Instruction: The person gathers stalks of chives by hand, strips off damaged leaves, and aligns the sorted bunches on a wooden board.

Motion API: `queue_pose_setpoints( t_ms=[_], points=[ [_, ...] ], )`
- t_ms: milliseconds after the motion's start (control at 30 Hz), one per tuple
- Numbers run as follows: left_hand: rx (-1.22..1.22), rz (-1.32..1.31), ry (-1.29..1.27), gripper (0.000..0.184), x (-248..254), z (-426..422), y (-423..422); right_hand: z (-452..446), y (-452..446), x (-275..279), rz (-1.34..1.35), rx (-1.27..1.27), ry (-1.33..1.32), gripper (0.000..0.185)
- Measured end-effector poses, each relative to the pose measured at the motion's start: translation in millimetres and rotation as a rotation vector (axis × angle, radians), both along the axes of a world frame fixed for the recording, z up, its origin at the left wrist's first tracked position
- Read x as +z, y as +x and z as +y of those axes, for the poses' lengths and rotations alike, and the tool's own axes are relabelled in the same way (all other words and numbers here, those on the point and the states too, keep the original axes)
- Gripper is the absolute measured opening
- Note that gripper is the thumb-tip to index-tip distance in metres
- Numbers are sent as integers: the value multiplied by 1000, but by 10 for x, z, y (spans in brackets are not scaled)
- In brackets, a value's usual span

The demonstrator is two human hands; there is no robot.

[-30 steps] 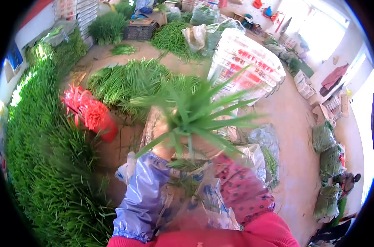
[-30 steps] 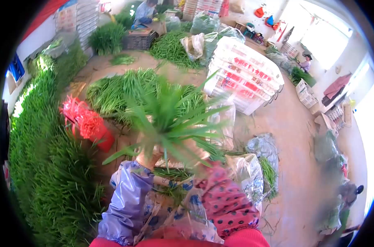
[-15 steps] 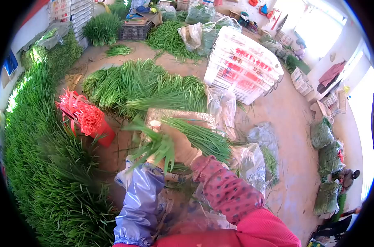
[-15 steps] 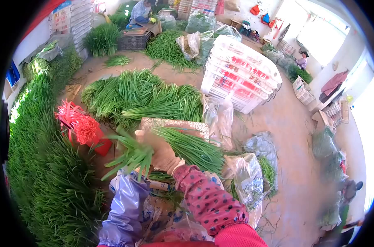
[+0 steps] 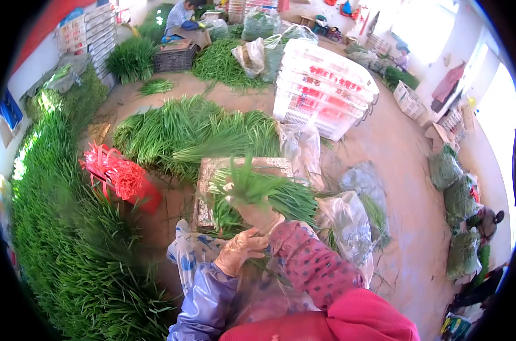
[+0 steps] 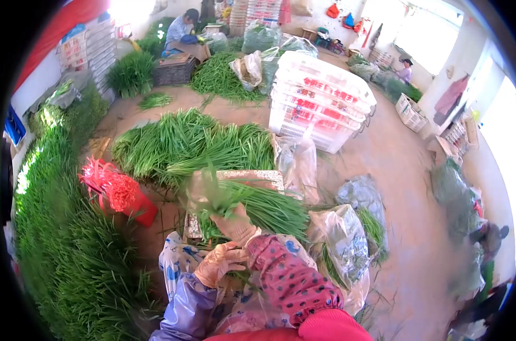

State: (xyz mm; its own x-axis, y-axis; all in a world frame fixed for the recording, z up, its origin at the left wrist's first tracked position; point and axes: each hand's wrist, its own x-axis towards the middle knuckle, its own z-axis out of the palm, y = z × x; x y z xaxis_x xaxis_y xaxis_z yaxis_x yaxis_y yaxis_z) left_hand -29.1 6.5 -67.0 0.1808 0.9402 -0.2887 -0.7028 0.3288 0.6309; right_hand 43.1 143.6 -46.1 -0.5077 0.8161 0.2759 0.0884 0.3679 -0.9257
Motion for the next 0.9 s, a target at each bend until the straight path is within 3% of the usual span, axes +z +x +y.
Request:
queue_pose_setpoints(
  t_ms=[33, 67, 100, 133, 167, 200, 267, 333, 400, 467, 533, 567, 633, 733, 767, 833, 900],
  points=[
    [42, -199, -78, 38, 32, 12, 77, -92, 40, 51, 175, 39, -163, 23],
    [29, -189, -70, 38, 167, 117, 234, -173, 114, 24, 186, 29, -153, 23],
    [22, -862, 151, 39, 412, 302, 481, -270, 194, -1, 389, 150, -500, 23],
    [-24, -975, 213, 38, 518, 346, 544, -316, 276, -8, 498, 220, -664, 23],
    [-18, -899, 182, 38, 554, 311, 534, -364, 356, 0, 602, 274, -835, 22],
    [-11, -696, 112, 38, 552, 232, 439, -409, 447, 65, 367, 315, -102, 32],
    [-12, -437, 35, 38, 539, 177, 317, -560, 616, 242, 99, 305, 620, 44],
    [-14, -342, 15, 38, 544, 140, 311, -816, 768, 490, 22, 348, 677, 41],
    [-12, -289, 1, 38, 591, 105, 310, -992, 907, 647, 2, 319, 659, 39],
    [-26, -243, -16, 38, 623, 83, 263, -1082, 1050, 745, -224, 368, 707, 42],
    [-99, -197, -25, 38, 586, 123, 161, -1131, 1350, 723, -222, 458, 601, 43],
    [-198, -189, 4, 36, 265, 245, 54, -1163, 1514, 659, -1, 481, 136, 44],
    [-285, -103, 59, 32, 435, 230, 39, -1193, 1625, 719, 411, 370, -680, 44],
    [-356, 25, 85, 32, 356, 233, 116, -1079, 1604, 324, 195, 204, -768, 44],
    [-410, 83, 144, 29, 437, 217, 148, -1032, 1571, -189, 359, 323, -726, 41],
    [-515, 74, 155, 30, 445, 165, 229, -998, 1583, -73, 461, 395, -685, 36],
    [-596, 194, 184, 38, 444, 93, 241, -1057, 1573, 188, 122, 101, -23, 26]
  ],
)
